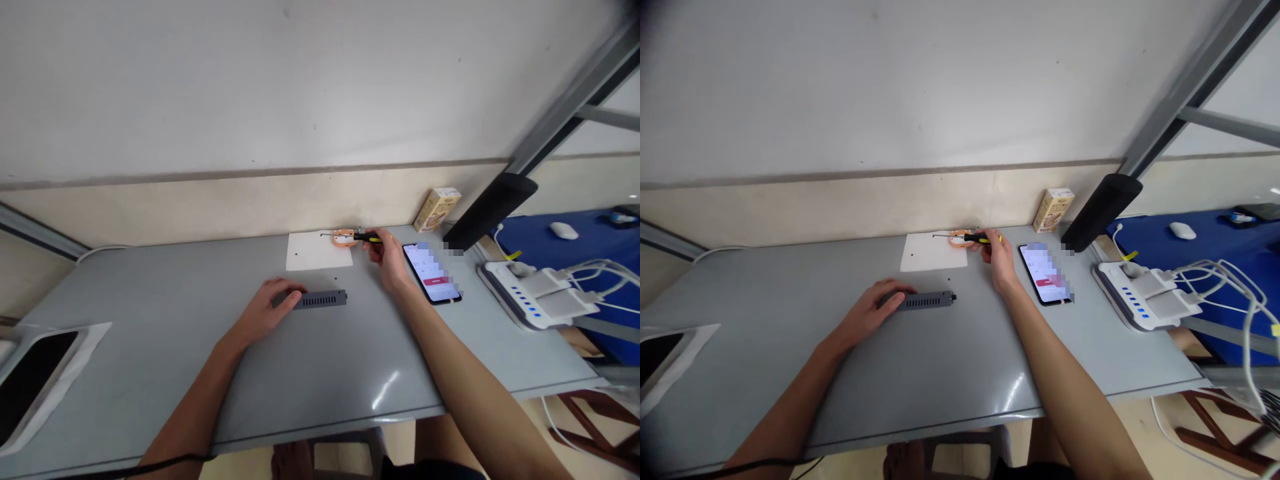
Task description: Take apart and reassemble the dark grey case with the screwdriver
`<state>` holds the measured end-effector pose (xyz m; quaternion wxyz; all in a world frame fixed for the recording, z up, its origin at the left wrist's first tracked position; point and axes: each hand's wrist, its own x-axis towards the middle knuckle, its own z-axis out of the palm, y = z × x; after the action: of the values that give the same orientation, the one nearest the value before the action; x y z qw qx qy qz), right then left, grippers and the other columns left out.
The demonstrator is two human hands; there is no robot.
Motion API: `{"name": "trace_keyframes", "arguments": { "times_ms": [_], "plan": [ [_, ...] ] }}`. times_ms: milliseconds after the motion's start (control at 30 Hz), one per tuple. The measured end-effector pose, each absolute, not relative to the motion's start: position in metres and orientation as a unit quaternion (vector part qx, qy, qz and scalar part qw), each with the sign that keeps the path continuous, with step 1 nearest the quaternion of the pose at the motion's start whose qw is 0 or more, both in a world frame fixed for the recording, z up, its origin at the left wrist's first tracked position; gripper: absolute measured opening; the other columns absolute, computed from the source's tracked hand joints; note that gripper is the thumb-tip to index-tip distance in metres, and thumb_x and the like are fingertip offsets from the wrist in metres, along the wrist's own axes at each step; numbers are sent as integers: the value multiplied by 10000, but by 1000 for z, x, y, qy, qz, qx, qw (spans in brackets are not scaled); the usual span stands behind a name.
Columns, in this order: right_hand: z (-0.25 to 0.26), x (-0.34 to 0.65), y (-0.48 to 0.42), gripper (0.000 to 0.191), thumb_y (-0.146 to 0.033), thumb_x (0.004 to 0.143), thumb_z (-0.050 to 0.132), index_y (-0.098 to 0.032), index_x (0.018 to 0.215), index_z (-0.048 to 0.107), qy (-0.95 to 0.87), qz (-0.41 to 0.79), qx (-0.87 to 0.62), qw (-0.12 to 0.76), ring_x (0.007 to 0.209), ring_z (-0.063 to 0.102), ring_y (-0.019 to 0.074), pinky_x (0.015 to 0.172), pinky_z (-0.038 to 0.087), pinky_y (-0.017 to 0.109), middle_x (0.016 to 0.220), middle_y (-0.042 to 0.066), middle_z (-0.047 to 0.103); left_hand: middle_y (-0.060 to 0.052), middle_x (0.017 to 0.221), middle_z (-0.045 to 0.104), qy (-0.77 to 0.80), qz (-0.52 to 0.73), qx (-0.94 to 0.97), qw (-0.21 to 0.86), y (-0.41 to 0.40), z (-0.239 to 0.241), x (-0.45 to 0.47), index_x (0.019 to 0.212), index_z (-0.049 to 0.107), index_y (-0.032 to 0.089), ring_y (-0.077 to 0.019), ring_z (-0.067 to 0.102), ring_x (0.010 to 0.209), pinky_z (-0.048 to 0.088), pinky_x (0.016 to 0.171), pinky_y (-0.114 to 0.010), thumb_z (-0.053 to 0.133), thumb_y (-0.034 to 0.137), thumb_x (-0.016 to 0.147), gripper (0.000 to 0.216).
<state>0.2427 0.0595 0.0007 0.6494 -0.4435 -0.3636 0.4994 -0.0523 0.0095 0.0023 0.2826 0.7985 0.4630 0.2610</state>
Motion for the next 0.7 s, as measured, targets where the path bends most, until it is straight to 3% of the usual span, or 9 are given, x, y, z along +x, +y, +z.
{"name": "trace_keyframes", "arguments": {
  "times_ms": [267,433,533,700],
  "plan": [
    [8,245,54,269,-445,866,592,-204,806,695,-376,516,-409,653,503,365,108,491,200,276,563,-5,536,-55,899,715,489,292,795,208,8,-7,-44,887,749,215,-221,666,869,530,789,-370,420,469,1058,449],
    [14,237,45,233,-409,795,622,-197,707,657,-390,557,-381,626,512,433,108,499,285,276,643,5,549,-55,921,717,512,326,765,217,5,-6,-31,808,697,201,-217,668,911,529,858,-362,393,458,1067,475],
    [12,230,41,233,-411,789,617,-190,732,662,-409,576,-371,603,524,443,107,500,297,276,702,16,574,-60,1011,736,520,346,745,234,5,-4,-25,848,700,199,-222,673,988,521,940,-369,405,457,1061,446],
    [6,223,41,207,-390,795,620,-188,765,660,-404,595,-368,590,547,462,111,514,275,262,660,1,523,-54,1057,748,533,378,707,270,4,-6,-26,1057,721,212,-208,679,1009,528,933,-364,333,438,1092,451]
  ]
}}
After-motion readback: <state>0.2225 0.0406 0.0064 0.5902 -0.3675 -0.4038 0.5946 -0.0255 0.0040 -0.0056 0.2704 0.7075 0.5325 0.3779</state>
